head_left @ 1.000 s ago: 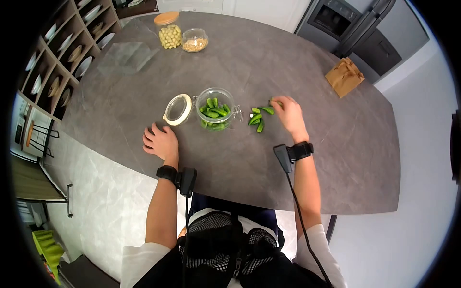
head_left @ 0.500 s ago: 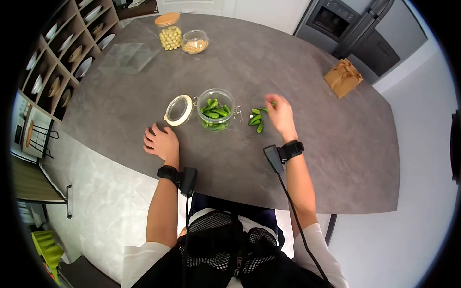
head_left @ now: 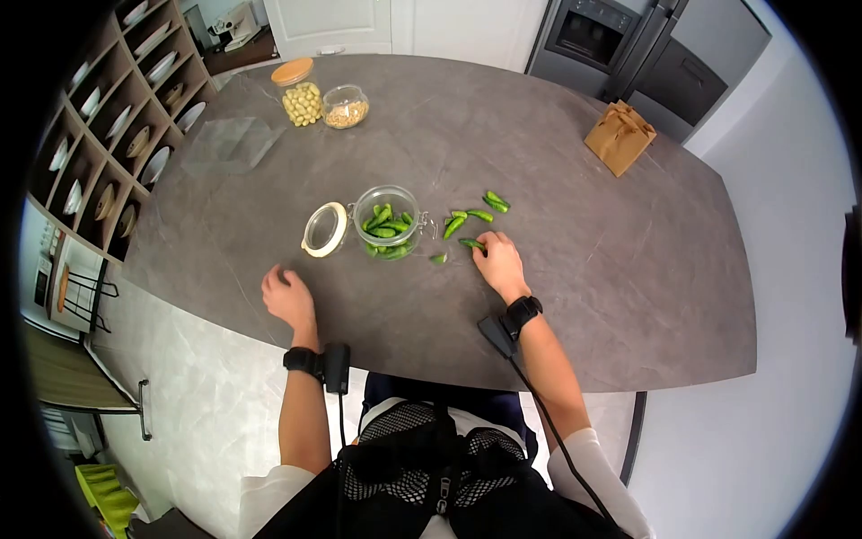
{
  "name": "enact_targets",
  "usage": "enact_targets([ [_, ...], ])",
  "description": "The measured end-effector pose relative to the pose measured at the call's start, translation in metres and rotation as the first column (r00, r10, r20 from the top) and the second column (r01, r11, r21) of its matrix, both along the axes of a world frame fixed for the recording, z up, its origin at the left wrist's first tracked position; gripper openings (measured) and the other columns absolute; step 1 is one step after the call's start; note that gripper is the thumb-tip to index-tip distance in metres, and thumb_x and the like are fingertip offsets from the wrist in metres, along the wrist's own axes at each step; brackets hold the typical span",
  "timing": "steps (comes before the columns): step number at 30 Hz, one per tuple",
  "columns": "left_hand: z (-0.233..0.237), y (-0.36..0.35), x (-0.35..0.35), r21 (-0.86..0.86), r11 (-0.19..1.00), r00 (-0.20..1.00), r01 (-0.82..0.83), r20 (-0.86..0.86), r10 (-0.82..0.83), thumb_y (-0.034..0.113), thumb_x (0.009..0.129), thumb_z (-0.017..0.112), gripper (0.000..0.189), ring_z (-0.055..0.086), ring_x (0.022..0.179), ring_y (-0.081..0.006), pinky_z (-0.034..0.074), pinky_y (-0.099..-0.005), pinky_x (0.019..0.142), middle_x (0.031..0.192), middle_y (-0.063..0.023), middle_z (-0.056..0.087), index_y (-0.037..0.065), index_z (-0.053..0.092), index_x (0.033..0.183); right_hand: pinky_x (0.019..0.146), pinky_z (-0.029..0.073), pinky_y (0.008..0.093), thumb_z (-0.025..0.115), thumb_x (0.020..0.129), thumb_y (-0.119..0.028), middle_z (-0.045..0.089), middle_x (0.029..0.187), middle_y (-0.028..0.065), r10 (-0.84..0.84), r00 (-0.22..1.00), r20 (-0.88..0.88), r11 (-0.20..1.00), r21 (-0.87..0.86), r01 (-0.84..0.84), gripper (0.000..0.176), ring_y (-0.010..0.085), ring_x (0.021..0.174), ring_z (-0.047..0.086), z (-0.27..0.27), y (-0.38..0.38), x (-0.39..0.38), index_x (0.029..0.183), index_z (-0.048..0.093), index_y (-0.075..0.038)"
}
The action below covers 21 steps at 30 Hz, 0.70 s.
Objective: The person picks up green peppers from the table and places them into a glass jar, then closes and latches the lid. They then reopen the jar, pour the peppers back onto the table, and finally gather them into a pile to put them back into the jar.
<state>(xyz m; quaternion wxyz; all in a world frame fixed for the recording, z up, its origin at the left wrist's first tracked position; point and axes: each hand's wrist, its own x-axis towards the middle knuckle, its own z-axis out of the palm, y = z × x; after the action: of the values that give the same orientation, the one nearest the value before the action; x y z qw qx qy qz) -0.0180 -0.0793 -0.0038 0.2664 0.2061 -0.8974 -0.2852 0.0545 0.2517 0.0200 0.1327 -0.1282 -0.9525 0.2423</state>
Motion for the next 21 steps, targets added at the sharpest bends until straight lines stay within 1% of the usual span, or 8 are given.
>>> enact_targets([
  [1,0.003,-0.007,0.004,-0.001,1.0,0.996,0.001,-0.092,-0.001,0.019,0.08,0.047,0.028,0.051,0.096,-0.0318,0.04,-0.0408,0.08,0.104,-0.0138,0.056,0.003,0.057,0.1,0.075,0.045,0.0393,0.059,0.075,-0.02,0.058,0.089,0.0128,-0.044,0.999,-0.002,0.998,-0.043,0.044,0.021,0.0291,0.087,0.055,0.003,-0.001,0.001,0.091,0.056,-0.006],
  [4,0.005,-0.035,0.018,0.201,0.979,0.996,-0.017,-0.085,0.035,0.019,0.081,0.046,0.028,0.051,0.096,-0.0311,0.04,-0.0406,0.082,0.097,-0.0139,0.058,0.002,0.057,0.1,0.073,0.045,0.0391,0.058,0.075,-0.015,0.059,0.086,0.0134,-0.098,0.993,-0.058,0.982,-0.17,0.087,0.017,0.0302,0.084,0.056,0.031,-0.011,0.0,0.088,0.056,-0.005],
  [6,-0.001,-0.045,0.023,0.113,0.987,0.99,-0.114,-0.065,0.122,0.02,0.082,0.044,0.026,0.052,0.092,-0.028,0.039,-0.0412,0.079,0.091,-0.0097,0.061,0.005,0.058,0.097,0.072,0.045,0.0389,0.058,0.075,-0.014,0.059,0.084,0.0136,-0.052,0.986,-0.161,0.969,-0.246,0.011,0.016,0.0306,0.082,0.056,0.055,-0.025,-0.009,0.087,0.057,-0.005],
  [8,-0.006,-0.044,0.027,-0.001,0.983,0.982,-0.185,-0.031,0.185,0.021,0.082,0.044,0.025,0.052,0.089,-0.0266,0.037,-0.0416,0.077,0.091,-0.0076,0.061,0.006,0.059,0.095,0.071,0.045,0.0385,0.058,0.075,-0.013,0.059,0.083,0.0122,0.098,0.912,-0.398,0.969,-0.169,-0.178,0.016,0.0302,0.081,0.055,0.063,-0.044,-0.027,0.089,0.057,-0.005],
  [9,-0.005,-0.039,0.027,-0.05,0.973,0.974,-0.227,-0.025,0.226,0.023,0.083,0.043,0.024,0.053,0.086,-0.0259,0.034,-0.0419,0.078,0.091,-0.005,0.061,0.009,0.059,0.093,0.071,0.045,0.0382,0.058,0.075,-0.013,0.059,0.085,0.0118,0.153,0.901,-0.405,0.965,-0.136,-0.225,0.017,0.03,0.082,0.055,0.072,-0.056,-0.034,0.09,0.057,-0.005],
  [12,-0.007,-0.044,0.027,0.073,0.979,0.981,-0.192,0.015,0.191,0.024,0.083,0.044,0.023,0.052,0.088,-0.0264,0.032,-0.0428,0.079,0.092,-0.0046,0.061,0.01,0.06,0.092,0.073,0.044,0.0373,0.058,0.076,-0.014,0.057,0.088,0.0109,0.347,0.875,-0.337,0.923,-0.042,-0.382,0.021,0.0296,0.086,0.053,0.08,-0.084,-0.051,0.095,0.057,-0.006],
  [16,-0.008,-0.051,0.023,0.071,0.978,0.977,-0.195,0.102,0.187,0.026,0.083,0.043,0.023,0.051,0.089,-0.0255,0.033,-0.0428,0.079,0.092,-0.0034,0.06,0.012,0.06,0.09,0.074,0.044,0.0384,0.057,0.077,-0.016,0.057,0.086,0.0113,0.137,0.928,-0.346,0.946,-0.233,-0.226,0.024,0.0291,0.086,0.053,0.067,-0.077,-0.055,0.099,0.056,-0.008],
  [21,0.0,-0.038,0.021,-0.119,0.957,0.944,-0.263,0.173,0.281,0.028,0.083,0.042,0.025,0.051,0.088,-0.0262,0.033,-0.0425,0.079,0.092,-0.0023,0.06,0.013,0.061,0.09,0.076,0.043,0.0389,0.055,0.076,-0.01,0.06,0.089,0.011,-0.062,0.944,-0.325,0.997,-0.058,0.046,0.013,0.0291,0.088,0.053,0.017,0.004,-0.041,0.087,0.061,-0.009],
])
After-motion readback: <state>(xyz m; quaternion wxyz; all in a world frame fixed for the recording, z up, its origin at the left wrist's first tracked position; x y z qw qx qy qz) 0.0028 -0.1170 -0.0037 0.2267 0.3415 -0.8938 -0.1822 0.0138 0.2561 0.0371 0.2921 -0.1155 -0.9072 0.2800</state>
